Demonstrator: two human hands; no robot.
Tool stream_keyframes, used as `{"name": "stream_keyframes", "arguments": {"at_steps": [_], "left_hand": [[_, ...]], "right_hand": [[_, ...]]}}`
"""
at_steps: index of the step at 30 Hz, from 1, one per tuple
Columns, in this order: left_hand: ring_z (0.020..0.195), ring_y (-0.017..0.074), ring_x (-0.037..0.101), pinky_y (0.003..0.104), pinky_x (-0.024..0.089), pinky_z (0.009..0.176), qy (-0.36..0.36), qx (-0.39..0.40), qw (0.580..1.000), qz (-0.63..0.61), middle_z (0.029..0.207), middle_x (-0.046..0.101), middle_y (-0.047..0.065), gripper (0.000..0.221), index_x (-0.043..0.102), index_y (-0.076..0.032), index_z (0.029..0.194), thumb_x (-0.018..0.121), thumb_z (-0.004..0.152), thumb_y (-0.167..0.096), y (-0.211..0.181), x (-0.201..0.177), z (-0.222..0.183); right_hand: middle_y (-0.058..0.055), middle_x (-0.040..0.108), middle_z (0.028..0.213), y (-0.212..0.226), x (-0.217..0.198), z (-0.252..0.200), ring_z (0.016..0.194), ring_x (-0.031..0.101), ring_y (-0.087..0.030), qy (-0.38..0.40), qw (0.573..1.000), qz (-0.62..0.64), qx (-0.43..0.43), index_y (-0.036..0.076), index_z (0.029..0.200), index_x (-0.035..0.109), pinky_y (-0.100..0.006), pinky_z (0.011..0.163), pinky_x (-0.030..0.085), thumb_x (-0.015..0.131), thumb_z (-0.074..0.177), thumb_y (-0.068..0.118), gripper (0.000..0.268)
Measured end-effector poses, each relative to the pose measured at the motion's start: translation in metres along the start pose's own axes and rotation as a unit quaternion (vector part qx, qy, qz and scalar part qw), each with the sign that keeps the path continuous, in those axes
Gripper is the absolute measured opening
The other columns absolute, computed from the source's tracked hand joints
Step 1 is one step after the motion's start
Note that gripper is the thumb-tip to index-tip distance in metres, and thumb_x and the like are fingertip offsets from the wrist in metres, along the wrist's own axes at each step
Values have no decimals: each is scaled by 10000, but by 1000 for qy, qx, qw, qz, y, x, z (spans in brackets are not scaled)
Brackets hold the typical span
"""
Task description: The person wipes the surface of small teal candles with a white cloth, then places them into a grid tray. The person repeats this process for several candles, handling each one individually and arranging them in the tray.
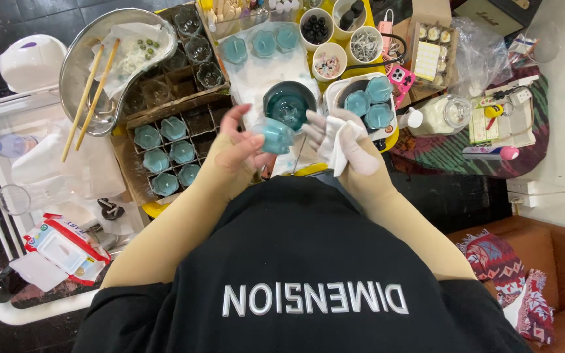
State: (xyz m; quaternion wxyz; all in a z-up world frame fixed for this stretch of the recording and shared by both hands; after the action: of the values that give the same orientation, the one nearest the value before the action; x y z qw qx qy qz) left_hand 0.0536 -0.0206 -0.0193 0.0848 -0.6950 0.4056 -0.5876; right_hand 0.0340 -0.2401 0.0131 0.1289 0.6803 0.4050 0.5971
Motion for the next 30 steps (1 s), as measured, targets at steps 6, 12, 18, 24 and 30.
{"name": "stream_keyframes", "arguments": {"at_steps": [6,12,18,24,30], "left_hand": [[1256,355,630,494,534,1069,32,-109,983,-143,1398,532,201,820,277,-101,1534,776,884,-101,15,10,0],[1234,336,634,477,537,1052,32,-104,991,-84,1391,543,208,857,236,-109,1534,774,867,-105,17,20,-4],[1124,288,672,429,535,994,5,-4,993,114,1246,636,218,936,150,-142,1517,782,831,-57,-1,12,-3],[1162,303,714,448,574,1036,-69,205,812,542,1246,667,119,845,235,-127,1476,848,895,-86,-38,-20,27],[1130,340,562,551,320,1039,-144,225,569,778,1134,659,80,951,315,-165,1419,932,696,-193,-35,-61,104]], "right_hand": [[-261,352,1671,12,30,-5,1536,412,-393,83,978,-146,-123,107,1553,249,-521,1313,328,585,1117,288,580],[-236,197,1739,18,56,-3,1626,243,-294,150,852,-454,-214,58,1653,15,-404,1324,193,514,1144,243,737],[-248,459,1612,-7,19,9,1494,475,-276,63,948,-288,-120,-6,1628,194,-408,1288,337,423,1140,144,559],[-250,618,1343,-9,-12,0,1301,623,-296,-32,967,-238,-87,3,1339,365,-438,1196,470,434,1121,121,257],[-260,615,1367,-15,-34,-16,1270,620,-305,-58,979,-194,-21,6,1384,370,-423,1139,459,433,1076,117,333]]}}
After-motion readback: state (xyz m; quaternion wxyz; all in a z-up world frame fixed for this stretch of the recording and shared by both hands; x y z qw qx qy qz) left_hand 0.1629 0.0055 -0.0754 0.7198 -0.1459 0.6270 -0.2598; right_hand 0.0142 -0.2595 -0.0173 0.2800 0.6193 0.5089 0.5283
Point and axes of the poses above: each hand's wrist, its own z-axis towards the middle knuckle, its own x-axis out of the palm, y = z × x, the point moved 5 cm from there along z, towards the middle knuckle
